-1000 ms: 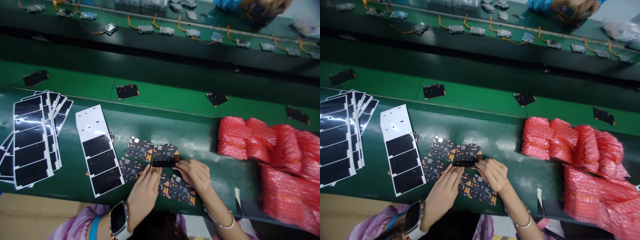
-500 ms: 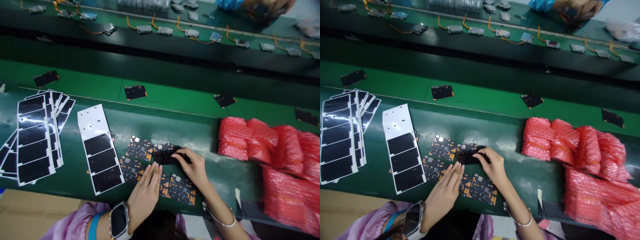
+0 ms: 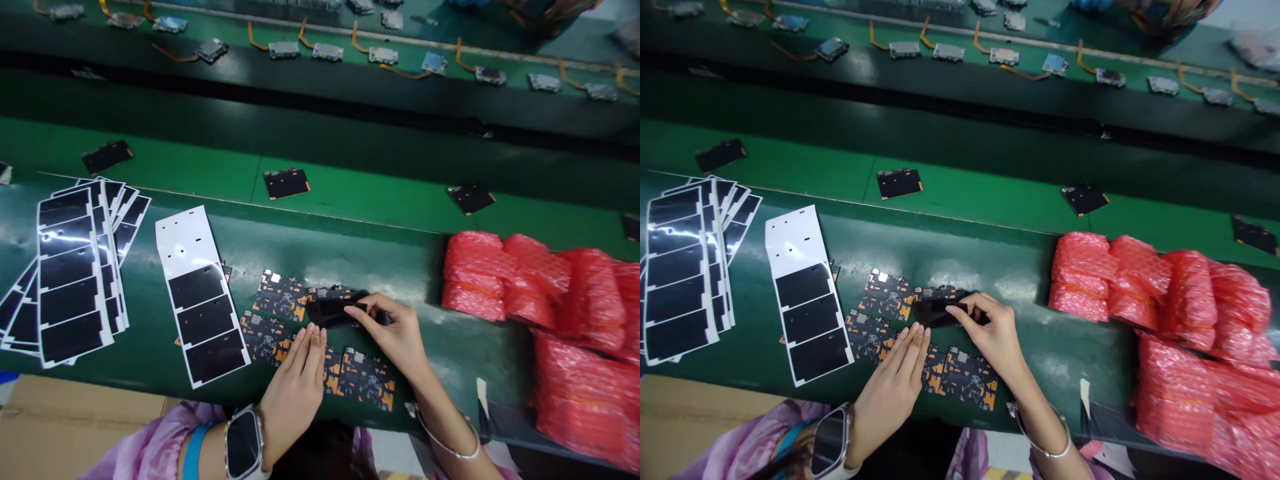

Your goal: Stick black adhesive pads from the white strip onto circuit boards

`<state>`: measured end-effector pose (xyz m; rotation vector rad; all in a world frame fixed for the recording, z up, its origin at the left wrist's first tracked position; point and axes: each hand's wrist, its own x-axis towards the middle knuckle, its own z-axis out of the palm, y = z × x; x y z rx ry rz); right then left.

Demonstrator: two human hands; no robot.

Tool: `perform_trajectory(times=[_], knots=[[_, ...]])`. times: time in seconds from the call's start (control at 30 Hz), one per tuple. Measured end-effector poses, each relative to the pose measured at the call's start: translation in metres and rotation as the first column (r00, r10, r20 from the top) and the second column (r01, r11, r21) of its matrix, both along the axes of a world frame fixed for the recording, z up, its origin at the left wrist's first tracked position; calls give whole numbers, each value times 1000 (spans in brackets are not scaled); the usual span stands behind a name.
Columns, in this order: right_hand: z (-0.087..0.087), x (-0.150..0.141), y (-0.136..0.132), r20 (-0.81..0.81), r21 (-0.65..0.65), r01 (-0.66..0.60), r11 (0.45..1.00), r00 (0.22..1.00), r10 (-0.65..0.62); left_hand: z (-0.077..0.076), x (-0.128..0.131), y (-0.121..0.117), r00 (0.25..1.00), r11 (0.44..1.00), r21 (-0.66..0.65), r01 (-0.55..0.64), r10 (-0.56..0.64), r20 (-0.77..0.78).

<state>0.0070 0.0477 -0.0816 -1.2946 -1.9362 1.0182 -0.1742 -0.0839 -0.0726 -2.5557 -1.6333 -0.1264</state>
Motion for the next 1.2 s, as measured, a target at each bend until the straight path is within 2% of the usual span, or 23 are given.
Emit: perform_trajectory(times=[0.17,0.37,0.47,0.53,0.63,0.7,0.77,0.87,1.03,1.1,1.2], knots=[[12,-4,-4,92,231,-72,970,994,52,-1,0,1,1000,1000,11,-1,1,24],[24,-10,-29,169,418,-163,894,981,100,-2,-1,5,1000,999,-41,29,-29,0],[30,-10,-37,174,408,-142,902,982,76,-2,-8,6,996,997,-55,57,-54,70],[34,-9,-38,158,392,-103,914,986,43,0,-15,8,975,996,-59,68,-53,217],[39,-8,-37,170,398,-78,914,985,10,6,-24,21,866,994,-105,-32,80,493],[41,-8,-36,188,401,-84,912,982,8,8,-26,37,779,979,-168,-115,194,596],[43,-9,-37,201,397,-93,913,980,12,7,-26,53,742,966,-230,-115,238,627],[45,-11,-42,222,406,-121,906,975,31,1,-24,69,740,949,-311,-59,250,624],[51,-6,-62,305,486,-240,840,948,95,-6,-27,73,740,941,-338,-26,245,626],[57,0,-68,256,530,-176,830,966,42,-4,-30,72,747,940,-340,-14,235,621],[65,11,-69,132,500,4,866,988,-81,7,-34,67,734,934,-357,11,235,637]])
